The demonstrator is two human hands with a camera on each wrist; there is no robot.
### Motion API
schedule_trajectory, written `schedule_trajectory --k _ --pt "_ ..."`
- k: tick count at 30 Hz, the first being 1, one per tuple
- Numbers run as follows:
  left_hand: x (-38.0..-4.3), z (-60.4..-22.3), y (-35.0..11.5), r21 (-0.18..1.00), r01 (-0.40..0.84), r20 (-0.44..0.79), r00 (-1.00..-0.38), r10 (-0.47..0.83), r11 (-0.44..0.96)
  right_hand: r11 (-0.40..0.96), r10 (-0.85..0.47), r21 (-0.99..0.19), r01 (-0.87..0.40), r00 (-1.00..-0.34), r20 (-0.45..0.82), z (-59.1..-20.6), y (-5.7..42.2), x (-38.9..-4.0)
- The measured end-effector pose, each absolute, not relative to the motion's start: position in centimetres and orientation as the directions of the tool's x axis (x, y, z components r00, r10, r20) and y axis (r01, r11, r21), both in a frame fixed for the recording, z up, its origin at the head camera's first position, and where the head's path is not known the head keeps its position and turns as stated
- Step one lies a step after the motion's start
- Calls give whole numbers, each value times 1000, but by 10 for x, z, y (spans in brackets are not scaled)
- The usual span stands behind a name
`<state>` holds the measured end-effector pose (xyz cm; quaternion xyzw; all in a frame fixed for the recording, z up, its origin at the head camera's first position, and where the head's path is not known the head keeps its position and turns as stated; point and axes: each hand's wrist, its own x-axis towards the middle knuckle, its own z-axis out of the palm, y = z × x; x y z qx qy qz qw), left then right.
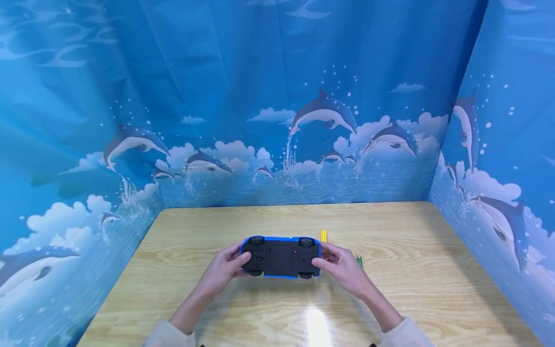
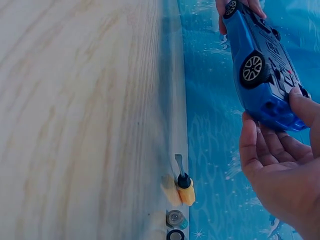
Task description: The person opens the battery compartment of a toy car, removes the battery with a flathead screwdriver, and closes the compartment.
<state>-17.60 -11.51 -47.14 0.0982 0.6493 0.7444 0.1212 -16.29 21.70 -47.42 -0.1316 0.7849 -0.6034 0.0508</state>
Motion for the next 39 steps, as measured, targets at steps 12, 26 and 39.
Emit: schedule_trajectory --k 12,26,39 --pt "-180 -466 -114 997 -63 -53 -969 239 -33 231 -293 -950 -210 -946 138 -475 218 -161" --pt "-180 -467 -115 998 -25 -8 -951 310 -51 199 -258 -956 -217 -952 162 -478 220 -160" --pt "-180 -469 -116 1000 -30 -28 -948 318 -2 203 -245 -952 -228 -954 176 -482 219 -160"
